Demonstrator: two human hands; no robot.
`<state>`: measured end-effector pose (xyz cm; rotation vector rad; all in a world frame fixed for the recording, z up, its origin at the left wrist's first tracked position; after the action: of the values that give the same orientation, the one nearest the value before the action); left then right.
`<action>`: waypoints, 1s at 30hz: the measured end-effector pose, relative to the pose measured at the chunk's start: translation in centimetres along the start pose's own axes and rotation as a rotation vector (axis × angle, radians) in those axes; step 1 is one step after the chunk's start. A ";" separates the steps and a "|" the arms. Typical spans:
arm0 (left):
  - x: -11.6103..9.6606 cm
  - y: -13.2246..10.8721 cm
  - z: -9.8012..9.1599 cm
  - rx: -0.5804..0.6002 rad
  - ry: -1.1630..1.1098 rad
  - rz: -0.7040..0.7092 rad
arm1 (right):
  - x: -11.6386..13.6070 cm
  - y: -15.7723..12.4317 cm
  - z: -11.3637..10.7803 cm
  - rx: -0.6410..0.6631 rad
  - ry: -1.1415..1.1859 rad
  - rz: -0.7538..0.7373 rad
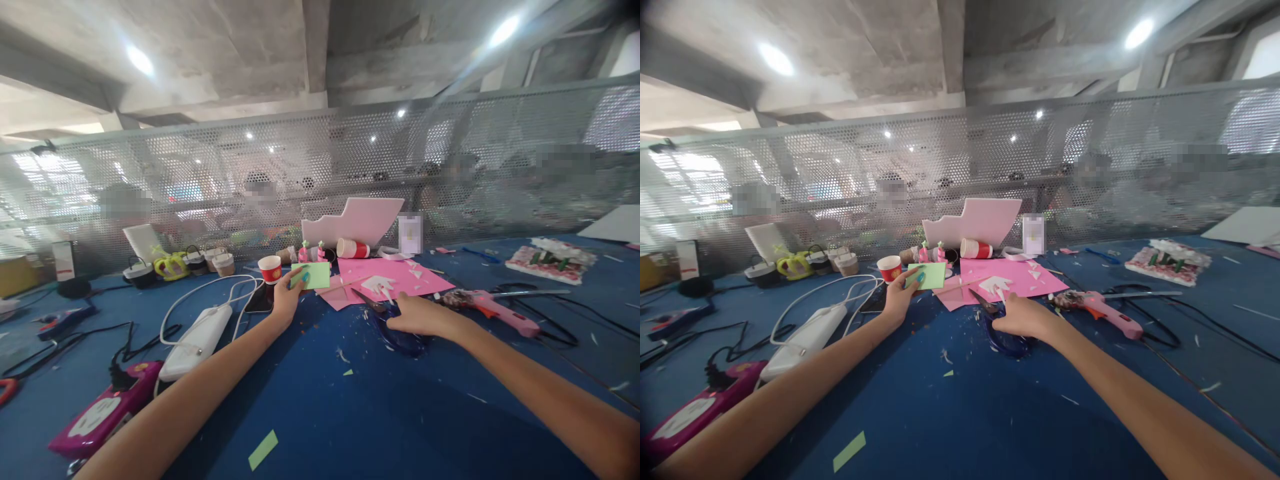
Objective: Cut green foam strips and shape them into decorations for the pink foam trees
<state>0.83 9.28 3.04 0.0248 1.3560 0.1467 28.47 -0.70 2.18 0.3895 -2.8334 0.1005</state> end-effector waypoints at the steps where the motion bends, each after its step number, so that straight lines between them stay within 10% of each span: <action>1: -0.2 -0.1 0.1 -0.003 0.031 0.030 | -0.1 -0.1 0.1 0.032 0.017 0.007; 13: -2.8 -2.6 0.7 -0.115 0.441 0.361 | 1.5 -1.2 1.0 0.045 0.095 0.010; 23: -2.3 -2.4 1.5 0.010 0.391 0.415 | 2.4 -1.1 -1.8 -0.299 -0.023 0.009; 30: -2.7 -2.6 2.0 0.031 0.198 0.217 | 3.8 -0.2 -0.8 -0.549 0.874 -0.314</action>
<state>2.42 6.51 5.78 0.1883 1.5515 0.3172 25.24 -1.74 4.04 0.4964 -1.8143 -0.4491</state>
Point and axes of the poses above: each hand's wrist, its own y-axis towards the middle knuckle, its own z-axis out of the palm, x = y × z, the point moved 8 cm from there along y, towards the middle knuckle, and after that the axes turned 15 degrees about -z, right-handed, at the moved point
